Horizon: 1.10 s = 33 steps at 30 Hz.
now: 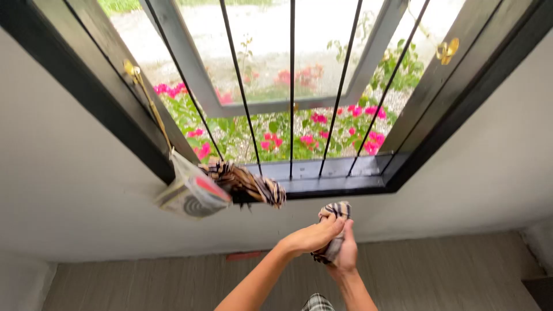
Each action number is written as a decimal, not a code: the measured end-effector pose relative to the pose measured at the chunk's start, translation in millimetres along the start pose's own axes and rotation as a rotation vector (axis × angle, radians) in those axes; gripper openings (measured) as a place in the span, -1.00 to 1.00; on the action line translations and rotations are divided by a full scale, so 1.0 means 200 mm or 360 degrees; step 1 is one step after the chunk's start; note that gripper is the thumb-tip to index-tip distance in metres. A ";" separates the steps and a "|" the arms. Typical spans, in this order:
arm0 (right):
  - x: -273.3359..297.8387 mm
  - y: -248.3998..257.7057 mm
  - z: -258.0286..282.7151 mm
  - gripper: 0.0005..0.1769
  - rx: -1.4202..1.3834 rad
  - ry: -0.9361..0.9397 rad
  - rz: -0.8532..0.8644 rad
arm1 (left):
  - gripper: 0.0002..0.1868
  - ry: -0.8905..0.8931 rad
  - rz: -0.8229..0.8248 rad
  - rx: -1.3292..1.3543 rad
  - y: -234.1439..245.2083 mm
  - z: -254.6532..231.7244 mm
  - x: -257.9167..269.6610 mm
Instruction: Cleaning the glass panes and metal frame of a window using a cloth.
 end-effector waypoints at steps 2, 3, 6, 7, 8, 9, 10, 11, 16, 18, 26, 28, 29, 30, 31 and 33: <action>-0.12 -0.12 0.18 -0.24 -0.0294 0.0021 0.0449 | -0.42 -0.0214 -0.0041 0.0091 0.30 -0.20 -0.02; -0.18 -0.23 0.31 -0.23 -0.0587 0.0036 0.0906 | -0.48 -0.0421 -0.0084 0.0181 0.48 -0.34 -0.04; -0.38 -0.58 0.82 -0.24 -0.0541 0.0030 0.0203 | -0.74 -0.0574 -0.0747 0.0425 1.22 -0.69 -0.05; -0.54 -0.62 0.95 -0.24 -0.0535 0.0040 0.0230 | -0.74 -0.0596 -0.0759 0.0411 1.38 -0.74 -0.13; -0.68 -0.74 1.10 -0.26 -0.0584 0.0087 0.0647 | -0.77 -0.0658 -0.1127 0.0370 1.61 -0.78 -0.16; -0.78 -0.82 1.23 -0.28 -0.0611 0.0107 0.1052 | -0.78 -0.0698 -0.1507 0.0352 1.79 -0.78 -0.16; -0.94 -0.86 1.28 -0.28 -0.0588 0.0095 0.1066 | -0.78 -0.0708 -0.1531 0.0362 1.89 -0.80 -0.27; -1.06 -0.93 1.36 -0.30 -0.0640 0.0091 0.1260 | -0.77 -0.0833 -0.1633 0.0338 2.00 -0.85 -0.35; -1.45 -0.97 1.59 -0.40 0.0227 0.1527 0.0188 | -0.51 -0.0989 -0.2090 -0.0776 2.38 -1.31 -0.68; -1.55 -0.90 1.63 -0.44 0.0493 0.1671 -0.0289 | -0.38 -0.0849 -0.2225 -0.0971 2.52 -1.29 -0.80; -2.29 -1.27 1.72 -0.55 -0.0027 0.0587 0.0181 | -0.76 -0.1204 -0.1782 -0.0511 2.61 -1.10 -0.39; -2.27 -1.60 1.81 -0.55 -0.0172 0.0631 0.0417 | -0.71 -0.1229 -0.2024 -0.0274 2.84 -0.97 -0.32; -2.21 -1.81 1.91 -0.54 -0.0359 0.0673 0.0529 | -0.74 -0.1176 -0.2295 -0.0438 2.98 -1.00 -0.34; -2.14 -2.03 2.00 -0.53 -0.0546 0.0712 0.0643 | -0.71 -0.1111 -0.2562 -0.0607 3.10 -1.04 -0.36; -2.37 -2.06 2.15 -0.53 -0.0554 0.0712 0.0657 | -0.71 -0.1121 -0.2567 -0.0620 3.26 -1.02 -0.44; -2.57 -1.99 2.54 -0.50 -0.0419 0.1604 0.0520 | -0.36 -0.1205 -0.2663 -0.1154 3.50 -1.03 -0.57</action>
Point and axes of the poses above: each hand's wrist, its own x-axis away from the middle knuckle, its own y-axis out of the back of the hand, z = x × y, the point moved 8 cm from there along -x, towards the middle knuckle, and after that the axes turned 6 degrees about -y, right-handed, at the moved point
